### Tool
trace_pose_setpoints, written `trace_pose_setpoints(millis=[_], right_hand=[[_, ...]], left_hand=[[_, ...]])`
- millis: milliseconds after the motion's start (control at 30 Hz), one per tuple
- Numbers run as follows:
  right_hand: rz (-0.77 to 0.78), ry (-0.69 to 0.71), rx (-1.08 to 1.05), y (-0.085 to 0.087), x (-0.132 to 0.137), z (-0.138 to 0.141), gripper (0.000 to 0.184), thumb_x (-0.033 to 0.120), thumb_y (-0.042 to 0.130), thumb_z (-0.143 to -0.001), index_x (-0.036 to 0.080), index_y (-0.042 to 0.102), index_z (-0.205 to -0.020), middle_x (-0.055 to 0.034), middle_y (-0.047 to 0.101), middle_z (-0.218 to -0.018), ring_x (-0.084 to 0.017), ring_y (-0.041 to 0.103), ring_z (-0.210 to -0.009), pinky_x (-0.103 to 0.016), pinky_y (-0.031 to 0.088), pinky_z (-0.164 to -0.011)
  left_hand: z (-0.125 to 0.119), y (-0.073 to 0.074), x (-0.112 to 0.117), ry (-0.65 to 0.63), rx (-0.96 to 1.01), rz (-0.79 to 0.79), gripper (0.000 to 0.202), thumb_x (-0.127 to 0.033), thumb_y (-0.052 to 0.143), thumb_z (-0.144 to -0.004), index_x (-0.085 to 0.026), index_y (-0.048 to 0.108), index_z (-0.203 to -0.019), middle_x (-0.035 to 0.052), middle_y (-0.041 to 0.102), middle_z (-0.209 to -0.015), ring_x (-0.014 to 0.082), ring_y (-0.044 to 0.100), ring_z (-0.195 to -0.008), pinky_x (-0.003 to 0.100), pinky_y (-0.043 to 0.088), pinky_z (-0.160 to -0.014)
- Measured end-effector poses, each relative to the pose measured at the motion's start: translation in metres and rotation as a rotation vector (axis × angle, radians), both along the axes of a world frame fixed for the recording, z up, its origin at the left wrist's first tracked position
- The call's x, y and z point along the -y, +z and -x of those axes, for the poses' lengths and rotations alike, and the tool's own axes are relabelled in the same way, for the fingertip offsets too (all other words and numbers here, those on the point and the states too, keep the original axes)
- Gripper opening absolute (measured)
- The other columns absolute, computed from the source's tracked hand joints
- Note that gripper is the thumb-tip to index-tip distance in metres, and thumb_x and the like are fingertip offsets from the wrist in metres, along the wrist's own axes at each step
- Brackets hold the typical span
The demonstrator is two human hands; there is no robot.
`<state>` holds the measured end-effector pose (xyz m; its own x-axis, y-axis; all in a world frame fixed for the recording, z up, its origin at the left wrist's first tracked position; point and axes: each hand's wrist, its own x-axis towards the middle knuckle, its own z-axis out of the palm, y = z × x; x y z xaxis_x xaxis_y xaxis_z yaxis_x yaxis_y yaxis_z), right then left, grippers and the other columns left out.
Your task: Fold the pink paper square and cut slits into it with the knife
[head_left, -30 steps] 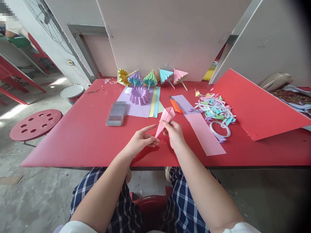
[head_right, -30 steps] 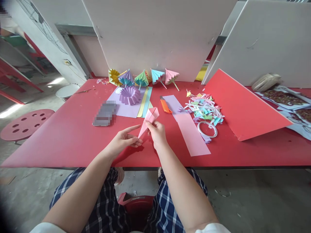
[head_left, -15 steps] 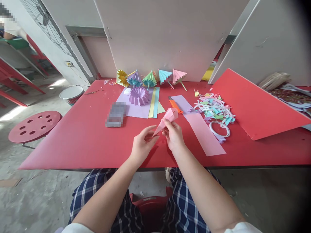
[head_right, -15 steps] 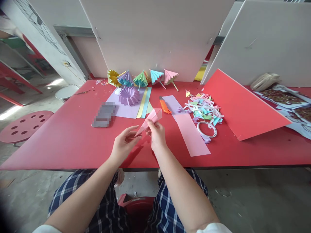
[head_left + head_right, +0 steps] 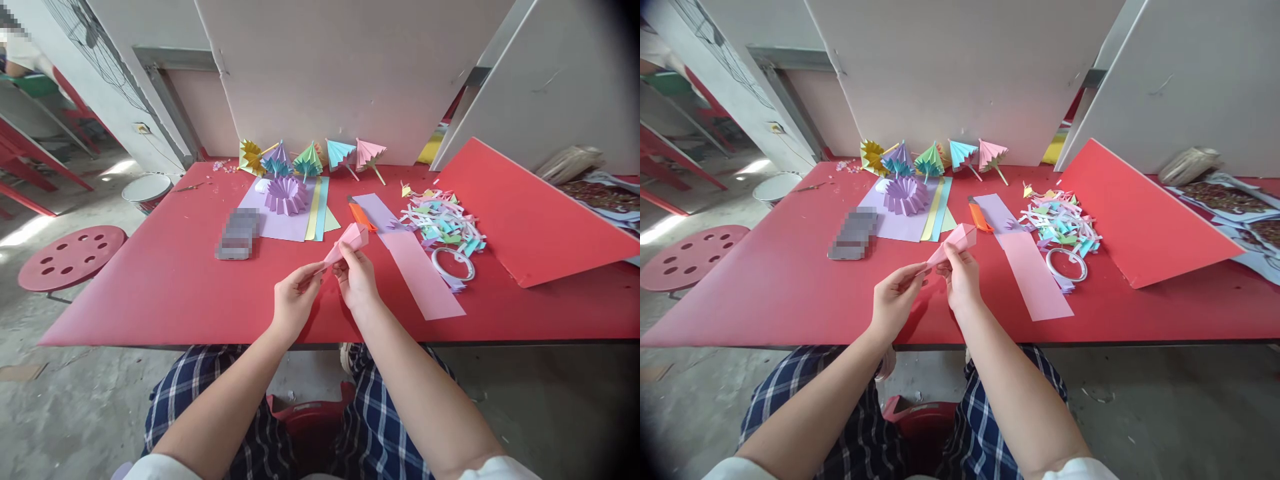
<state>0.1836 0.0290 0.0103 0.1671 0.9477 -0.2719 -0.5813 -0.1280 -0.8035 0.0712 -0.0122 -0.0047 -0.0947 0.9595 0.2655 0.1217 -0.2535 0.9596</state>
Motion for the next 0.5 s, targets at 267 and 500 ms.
trace_pose_setpoints(millis=[267, 500], right_hand=[[-0.009, -0.017, 0.000, -0.0010, -0.0004, -0.0011, 0.024, 0.037, 0.072, -0.061, 0.017, 0.061, -0.068, 0.0054, 0.053, -0.050, -0.006, 0.050, -0.048, -0.017, 0.043, -0.049], [-0.012, -0.016, -0.010, -0.0002, -0.0010, -0.0020, 0.023, 0.036, 0.071, -0.061, 0.017, 0.059, -0.064, 0.0054, 0.051, -0.051, -0.005, 0.048, -0.048, -0.017, 0.043, -0.048]], left_hand=[[-0.0003, -0.0013, -0.0003, -0.026, 0.038, 0.000, 0.025, -0.022, 0.053, -0.079, -0.021, 0.065, -0.101, 0.0019, 0.069, -0.095, 0.0176, 0.064, -0.092, 0.033, 0.054, -0.082], [-0.0008, 0.0017, 0.0011, -0.057, 0.071, 0.018, 0.026, -0.025, 0.052, -0.080, -0.020, 0.064, -0.102, 0.0015, 0.069, -0.097, 0.0181, 0.062, -0.096, 0.034, 0.053, -0.084]])
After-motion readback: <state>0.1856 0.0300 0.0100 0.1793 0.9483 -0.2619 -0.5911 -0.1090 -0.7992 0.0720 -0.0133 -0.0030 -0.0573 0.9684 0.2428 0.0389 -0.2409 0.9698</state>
